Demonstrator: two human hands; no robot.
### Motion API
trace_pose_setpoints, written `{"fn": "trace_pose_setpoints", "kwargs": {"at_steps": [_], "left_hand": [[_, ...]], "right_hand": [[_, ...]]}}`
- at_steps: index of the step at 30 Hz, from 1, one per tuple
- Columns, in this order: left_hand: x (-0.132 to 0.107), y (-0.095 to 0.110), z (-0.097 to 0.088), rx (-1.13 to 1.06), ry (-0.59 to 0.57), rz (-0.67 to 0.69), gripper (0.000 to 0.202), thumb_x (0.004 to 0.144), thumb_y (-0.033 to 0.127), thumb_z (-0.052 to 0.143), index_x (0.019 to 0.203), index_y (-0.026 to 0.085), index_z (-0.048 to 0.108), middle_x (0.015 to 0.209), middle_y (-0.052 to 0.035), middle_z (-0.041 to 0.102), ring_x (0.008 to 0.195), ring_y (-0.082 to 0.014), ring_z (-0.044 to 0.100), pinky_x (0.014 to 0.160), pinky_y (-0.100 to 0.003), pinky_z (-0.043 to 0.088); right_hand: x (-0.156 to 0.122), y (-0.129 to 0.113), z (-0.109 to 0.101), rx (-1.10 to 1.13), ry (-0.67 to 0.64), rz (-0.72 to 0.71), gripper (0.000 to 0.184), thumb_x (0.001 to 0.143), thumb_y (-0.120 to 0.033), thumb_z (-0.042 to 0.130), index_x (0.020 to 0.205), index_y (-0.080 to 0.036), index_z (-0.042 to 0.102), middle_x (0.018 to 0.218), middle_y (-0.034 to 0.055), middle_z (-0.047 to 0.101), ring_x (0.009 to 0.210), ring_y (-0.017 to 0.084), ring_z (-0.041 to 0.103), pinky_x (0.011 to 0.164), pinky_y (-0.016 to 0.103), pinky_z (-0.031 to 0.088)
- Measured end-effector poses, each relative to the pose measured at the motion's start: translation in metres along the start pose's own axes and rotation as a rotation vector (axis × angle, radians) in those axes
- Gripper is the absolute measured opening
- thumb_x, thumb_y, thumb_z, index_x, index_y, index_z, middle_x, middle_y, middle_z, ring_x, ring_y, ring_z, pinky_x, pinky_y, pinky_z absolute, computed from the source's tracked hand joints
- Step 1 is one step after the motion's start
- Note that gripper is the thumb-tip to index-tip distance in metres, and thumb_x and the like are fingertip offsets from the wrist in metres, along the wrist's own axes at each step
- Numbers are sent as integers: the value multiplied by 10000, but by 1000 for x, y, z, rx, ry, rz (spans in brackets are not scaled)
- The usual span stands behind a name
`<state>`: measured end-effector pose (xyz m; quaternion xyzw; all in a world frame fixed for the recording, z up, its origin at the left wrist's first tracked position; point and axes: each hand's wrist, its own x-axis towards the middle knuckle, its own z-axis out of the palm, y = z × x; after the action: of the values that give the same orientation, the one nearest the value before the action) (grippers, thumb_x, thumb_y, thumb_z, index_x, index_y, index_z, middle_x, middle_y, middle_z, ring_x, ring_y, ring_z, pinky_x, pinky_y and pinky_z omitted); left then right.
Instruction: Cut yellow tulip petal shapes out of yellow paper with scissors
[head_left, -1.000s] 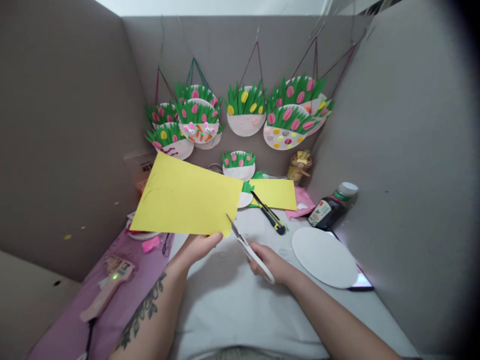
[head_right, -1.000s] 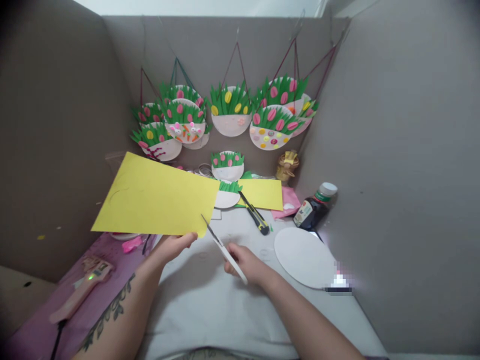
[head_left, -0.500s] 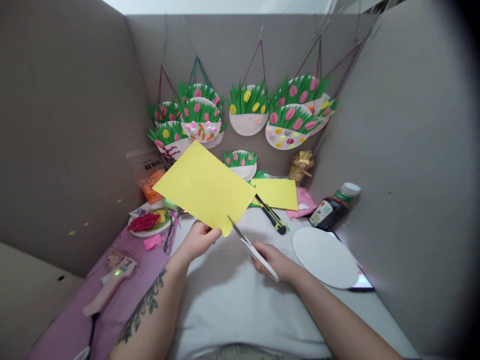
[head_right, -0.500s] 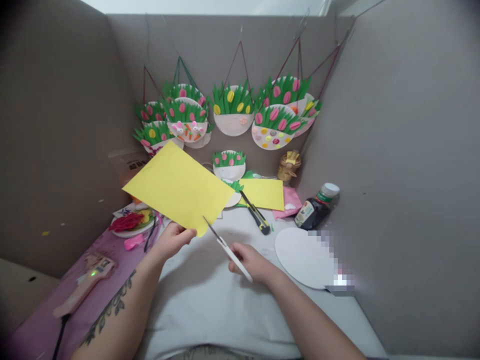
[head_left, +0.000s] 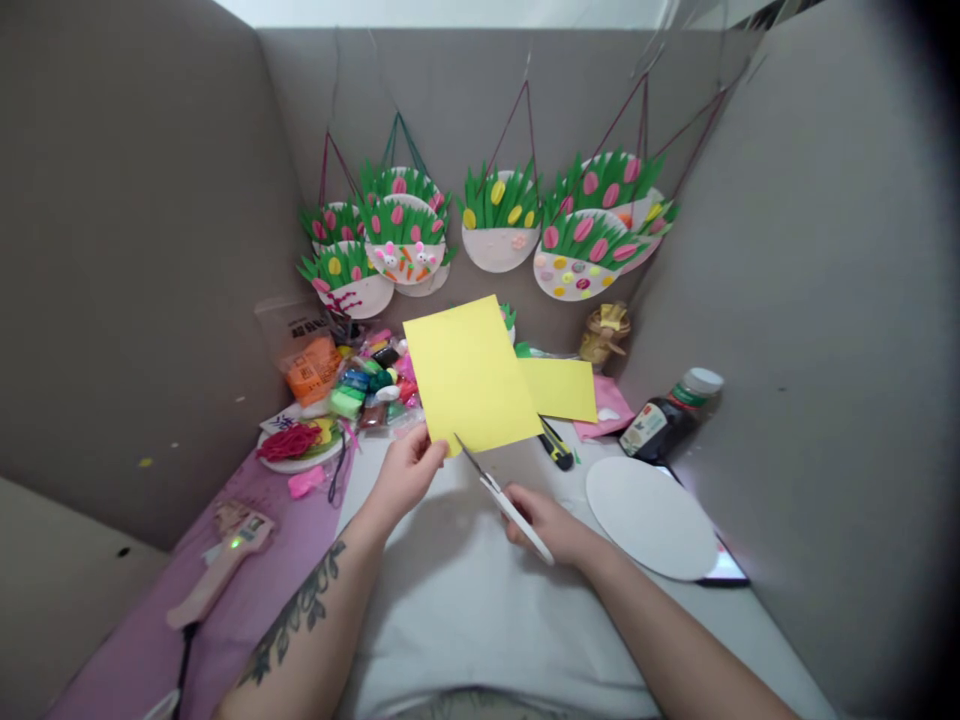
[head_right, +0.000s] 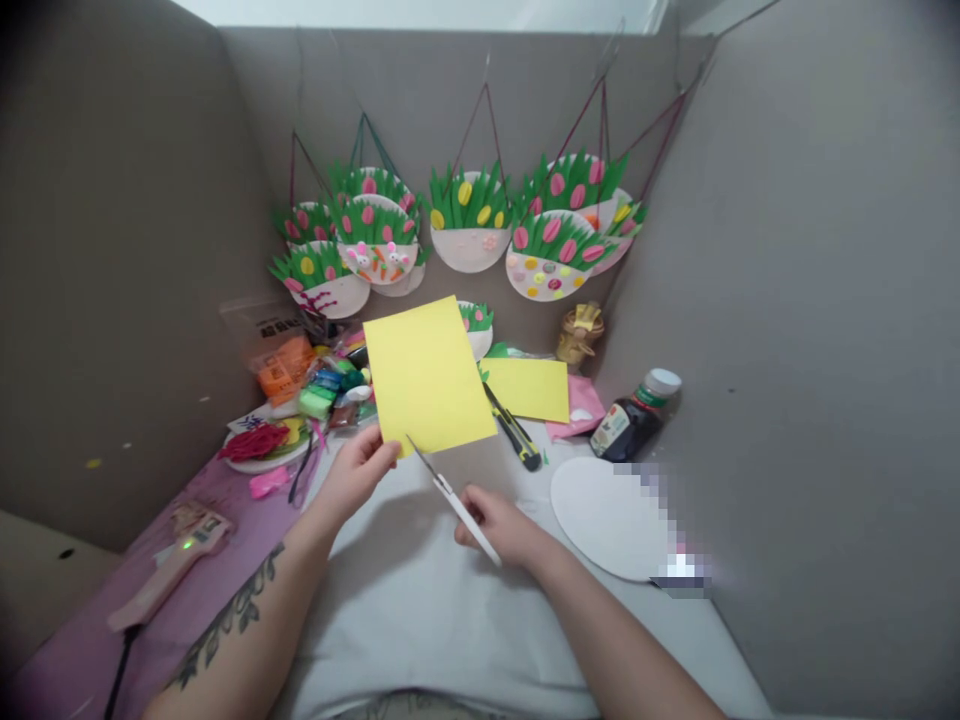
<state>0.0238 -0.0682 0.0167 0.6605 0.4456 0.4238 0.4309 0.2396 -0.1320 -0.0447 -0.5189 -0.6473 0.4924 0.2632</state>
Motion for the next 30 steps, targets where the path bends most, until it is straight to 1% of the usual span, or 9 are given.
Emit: {"fn": "trace_pose_setpoints", "kwargs": {"at_steps": [2,6,12,17,25,30], "left_hand": [[-2,0,5,2,-13,2,153,742,315,507,722,165,525,622,26,524,576,-115,488,539,-218,379],[-4,-1,10,32,-18,-31,180,755,305,493,643,165,491,550,37,491,525,-103,450,508,-211,334],[-5,-2,9,-36,-30,-27,147,760,270,482,659,163,495,550,48,466,510,-92,425,489,-201,317],[-5,-2,9,-43,-41,-32,142,750,252,481,637,166,485,548,49,458,511,-89,416,481,-198,312],[-5,-3,5,-52,-49,-46,135,729,250,488,624,167,479,532,52,452,497,-86,406,473,-198,303],[-4,-3,4,-50,-62,-42,125,717,237,489,614,168,473,534,51,449,498,-86,407,471,-196,305]], "right_hand": [[1,-1,4,19,18,-10,143,633,-182,552,728,-188,445,656,-43,512,601,107,435,537,213,328],[2,0,7,23,31,-24,125,637,-171,534,715,-190,438,647,-41,517,589,106,430,529,212,318],[2,-2,7,17,15,-46,133,625,-185,539,716,-192,442,656,-33,502,618,115,419,543,216,327],[2,-3,8,7,15,-30,139,605,-165,522,725,-185,457,657,-36,473,622,109,400,548,211,324],[3,1,5,-8,-16,-29,131,624,-166,536,730,-183,461,675,-37,476,623,105,400,556,210,322],[2,-3,2,17,-30,-37,145,633,-214,570,712,-183,453,677,-35,483,623,106,403,557,214,325]]}}
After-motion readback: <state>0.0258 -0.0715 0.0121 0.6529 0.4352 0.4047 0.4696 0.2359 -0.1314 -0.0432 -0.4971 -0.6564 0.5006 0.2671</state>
